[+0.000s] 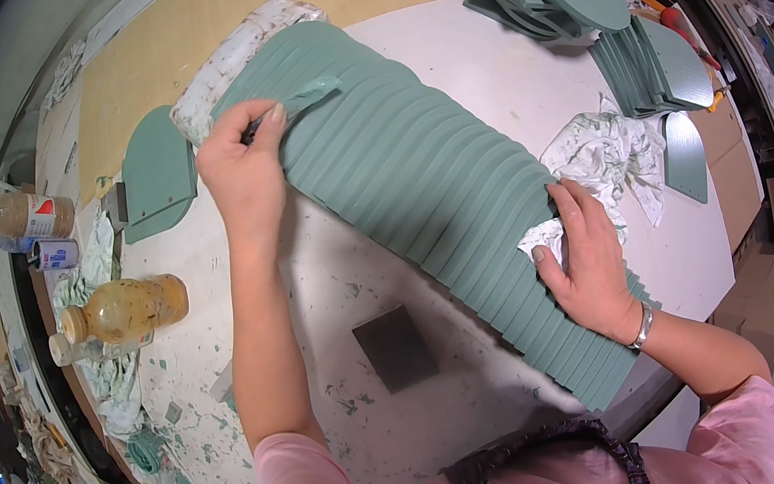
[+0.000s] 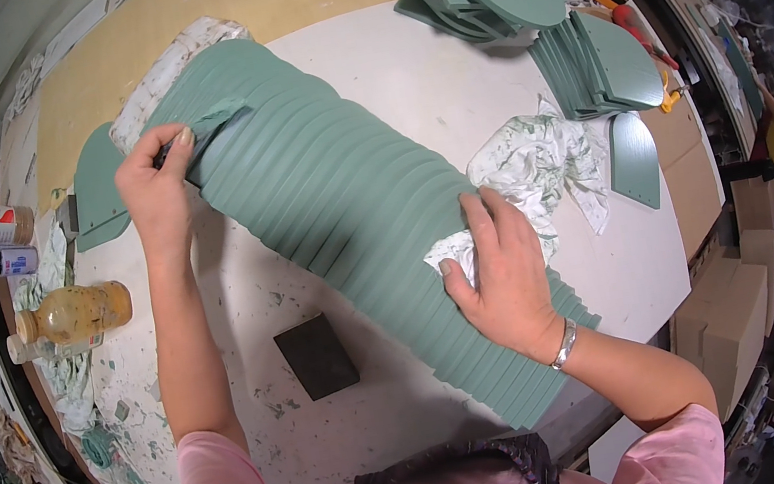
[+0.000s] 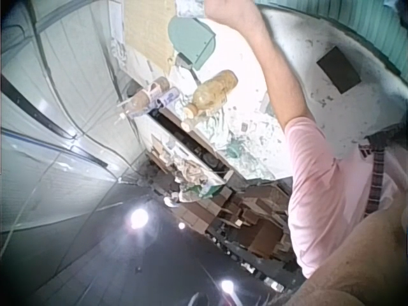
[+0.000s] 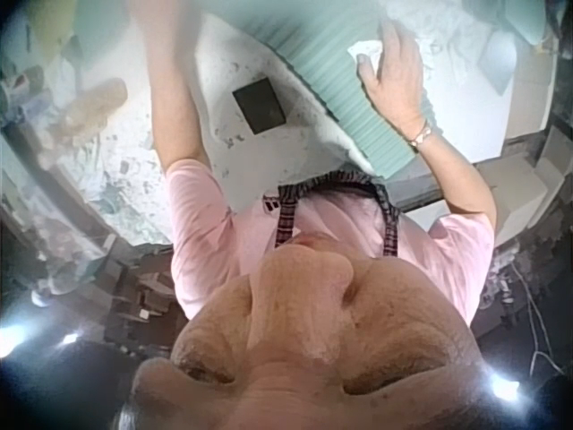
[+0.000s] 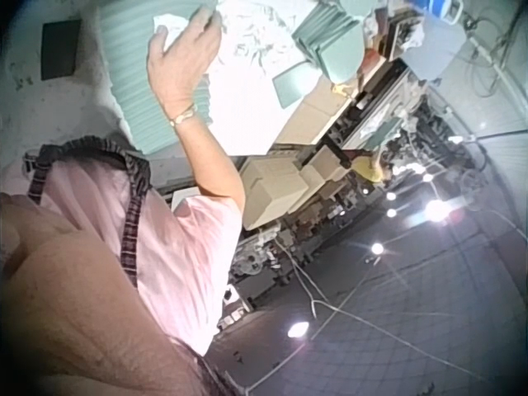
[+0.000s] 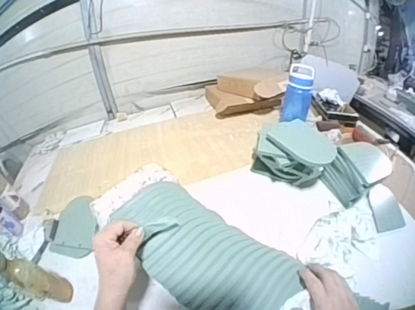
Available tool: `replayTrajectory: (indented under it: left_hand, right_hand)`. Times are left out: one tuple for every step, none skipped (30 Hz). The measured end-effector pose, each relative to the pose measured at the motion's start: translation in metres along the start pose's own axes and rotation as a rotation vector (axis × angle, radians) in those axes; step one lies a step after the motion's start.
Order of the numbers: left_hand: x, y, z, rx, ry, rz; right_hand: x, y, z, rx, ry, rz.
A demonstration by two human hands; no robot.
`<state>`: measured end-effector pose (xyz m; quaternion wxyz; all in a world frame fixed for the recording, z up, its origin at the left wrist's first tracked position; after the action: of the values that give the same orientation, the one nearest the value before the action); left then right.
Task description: The person wipes and cleans green foam parts at a workshop table. The person uses a cloth to wipe down the stacked foam objects, occasionally handling individual pieces to clean their edges and surfaces before placing them back into a stack.
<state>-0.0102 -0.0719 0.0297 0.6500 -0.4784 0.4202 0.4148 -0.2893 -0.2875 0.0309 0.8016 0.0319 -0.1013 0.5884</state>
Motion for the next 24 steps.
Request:
replayTrajectory:
  left_hand:
    - [0.003, 0.001, 0.006, -0.023, 0.114, 0.046]
    - [0.005, 0.002, 0.013, -0.046, 0.229, 0.092]
    - [0.006, 0.005, 0.020, -0.048, 0.224, 0.091]
    - [0.010, 0.008, 0.024, -0.052, 0.334, 0.176]
    - [0.014, 0.012, 0.029, -0.055, 0.444, 0.261]
    - [0.019, 0.016, 0.033, -0.059, 0.553, 0.345]
    - [0.021, 0.020, 0.041, -0.033, 0.563, 0.353]
    - [0.021, 0.024, 0.046, -0.037, 0.558, 0.351]
    - [0.021, 0.029, 0.051, -0.035, 0.527, 0.371]
    - [0.023, 0.032, 0.053, -0.032, 0.503, 0.390]
    - [0.024, 0.034, 0.054, -0.034, 0.506, 0.387]
    - [0.026, 0.034, 0.055, -0.042, 0.488, 0.386]
    - [0.026, 0.034, 0.058, -0.052, 0.466, 0.385]
    - [0.027, 0.032, 0.059, -0.055, 0.465, 0.382]
    - [0.028, 0.027, 0.060, -0.077, 0.409, 0.354]
    - [0.028, 0.022, 0.063, -0.101, 0.352, 0.325]
    - [0.030, 0.016, 0.063, -0.105, 0.351, 0.323]
    - [0.030, 0.008, 0.064, -0.123, 0.274, 0.253]
    - [0.030, 0.001, 0.065, -0.141, 0.195, 0.183]
    - [0.033, -0.006, 0.065, -0.144, 0.194, 0.182]
    - [0.034, -0.013, 0.064, -0.146, 0.175, 0.128]
    - [0.035, -0.020, 0.063, -0.147, 0.157, 0.073]
    - [0.037, -0.026, 0.062, -0.149, 0.156, 0.071]
    - [0.038, -0.030, 0.062, -0.156, 0.146, 0.071]
  right_hand:
    - [0.000, 0.000, 0.000, 0.001, -0.002, 0.002]
    - [0.001, -0.001, -0.001, 0.002, -0.006, 0.005]
    - [0.002, -0.001, -0.001, 0.002, -0.012, 0.007]
    - [0.001, -0.001, 0.000, 0.001, -0.010, 0.005]
    - [0.001, -0.001, 0.001, 0.001, -0.006, 0.004]
    - [0.000, -0.001, 0.002, -0.002, 0.002, 0.002]
    - [0.001, -0.001, 0.001, -0.004, 0.003, 0.005]
    - [0.002, -0.001, 0.001, -0.004, -0.002, 0.009]
    - [0.003, -0.001, 0.000, 0.001, -0.009, 0.005]
    - [0.003, -0.001, 0.000, 0.003, -0.008, 0.000]
    - [0.003, -0.002, 0.001, 0.001, -0.005, 0.003]
    - [0.002, -0.002, 0.001, 0.004, 0.000, -0.007]
    - [0.002, -0.001, 0.001, 0.007, 0.001, -0.013]
    - [0.002, -0.001, 0.001, 0.005, 0.000, -0.010]
    - [0.001, -0.001, 0.000, 0.008, -0.002, -0.012]
    - [0.001, -0.001, 0.000, 0.011, -0.005, -0.012]
    - [0.002, 0.000, 0.000, 0.009, -0.006, -0.009]
    - [0.002, 0.000, 0.001, 0.004, -0.001, -0.004]
    - [0.003, 0.000, 0.000, 0.000, 0.004, 0.001]
    - [0.003, 0.000, 0.000, -0.001, 0.003, 0.004]
    - [0.004, 0.000, 0.000, -0.003, 0.002, 0.006]
    - [0.004, 0.000, 0.000, -0.007, 0.002, 0.008]
    - [0.004, 0.000, 0.001, -0.008, 0.002, 0.011]
    - [0.004, 0.000, 0.001, -0.010, 0.002, 0.012]
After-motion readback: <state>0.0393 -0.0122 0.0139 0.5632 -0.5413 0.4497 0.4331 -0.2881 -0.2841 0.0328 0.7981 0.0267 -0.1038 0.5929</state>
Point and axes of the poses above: each hand's wrist, its own y-axis away from the middle knuckle, its own z-axis out of the back of the hand, x = y × z, the point moved 4 cm from there along -y, towards the middle knuckle, and after that the axes turned 10 degrees about y, right-handed, at the moved point
